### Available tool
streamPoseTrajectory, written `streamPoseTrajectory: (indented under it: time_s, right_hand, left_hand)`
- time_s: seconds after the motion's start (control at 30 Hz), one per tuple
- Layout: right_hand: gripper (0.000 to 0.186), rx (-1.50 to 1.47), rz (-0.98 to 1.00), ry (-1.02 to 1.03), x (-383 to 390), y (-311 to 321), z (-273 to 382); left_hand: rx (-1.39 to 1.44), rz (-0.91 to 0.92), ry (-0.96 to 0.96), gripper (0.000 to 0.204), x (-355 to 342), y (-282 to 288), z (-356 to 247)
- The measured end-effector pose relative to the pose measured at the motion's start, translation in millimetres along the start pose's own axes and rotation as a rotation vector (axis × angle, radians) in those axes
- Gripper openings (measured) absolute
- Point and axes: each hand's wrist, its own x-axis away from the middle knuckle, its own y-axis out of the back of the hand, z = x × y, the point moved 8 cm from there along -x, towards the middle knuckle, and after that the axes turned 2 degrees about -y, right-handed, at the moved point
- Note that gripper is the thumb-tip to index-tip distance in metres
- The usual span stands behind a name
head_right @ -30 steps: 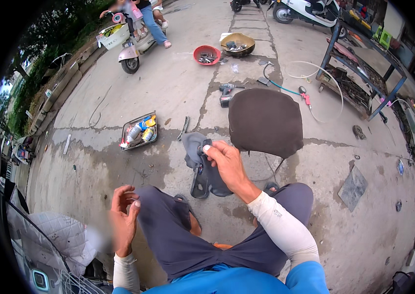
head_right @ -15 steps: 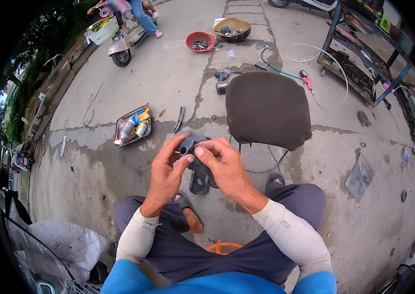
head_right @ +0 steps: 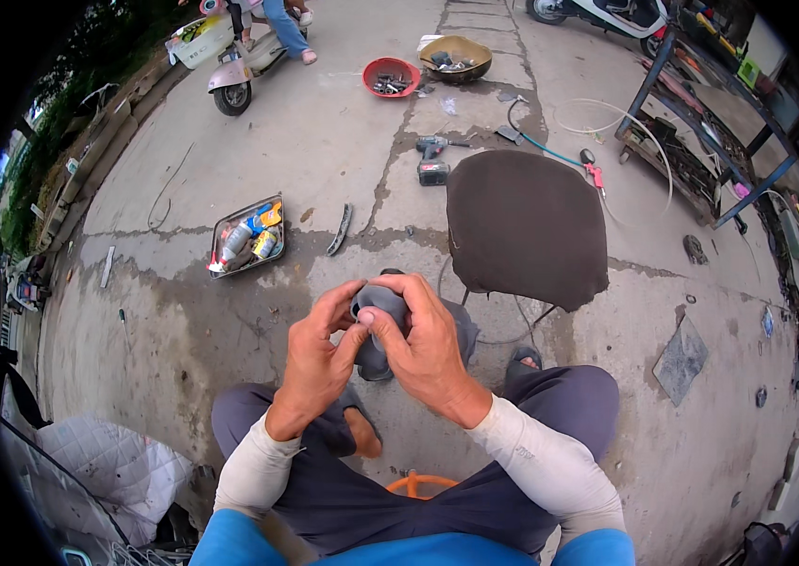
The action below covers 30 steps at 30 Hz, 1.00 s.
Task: The person sits on a small stool and cleans a black plastic part with a cloth. They then apply glue from a tube to the part and insert a small plastic piece into a hole, pressing it into place.
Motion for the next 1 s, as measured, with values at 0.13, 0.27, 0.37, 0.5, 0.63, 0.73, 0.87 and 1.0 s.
streamPoseTrajectory:
  time_s: [0.13,0.27,0.37,0.5,0.63,0.73,0.87,1.0]
  right_hand:
    - [0.024,-0.135,-0.023,-0.127,-4.0,-1.1,-16.1]
    - [0.021,-0.554,-0.057,-0.387,-18.5,2.9,-43.6]
    - [0.019,-0.526,-0.152,-0.425,-22.6,19.1,-55.9]
    - [0.020,-0.451,-0.158,-0.202,-12.8,30.1,-34.6]
    - [0.018,-0.211,-0.118,0.082,-3.5,5.5,-11.0]
    - [0.018,-0.224,-0.138,-0.058,-10.1,8.7,-30.3]
    - [0.029,-0.561,-0.239,-0.415,-19.4,17.0,-71.3]
    - [0.031,-0.583,-0.163,-0.218,-12.4,17.0,-30.7]
  left_hand:
    - [-0.010,-0.011,-0.032,0.049,-3.9,0.6,-2.9]
    - [0.106,0.063,0.101,0.045,2.7,-7.2,16.5]
    - [0.329,0.056,0.136,0.047,2.6,-5.4,17.8]
    - [0.413,-0.025,0.210,0.047,-4.3,3.1,20.0]
    - [0.341,0.006,0.073,0.042,5.4,-7.9,13.8]
    - [0.340,0.014,0.114,0.042,2.8,-8.3,17.3]
    - [0.365,0.007,0.069,0.043,6.5,-10.0,6.5]
    - [0.507,-0.025,0.161,0.044,-1.9,10.6,27.7]
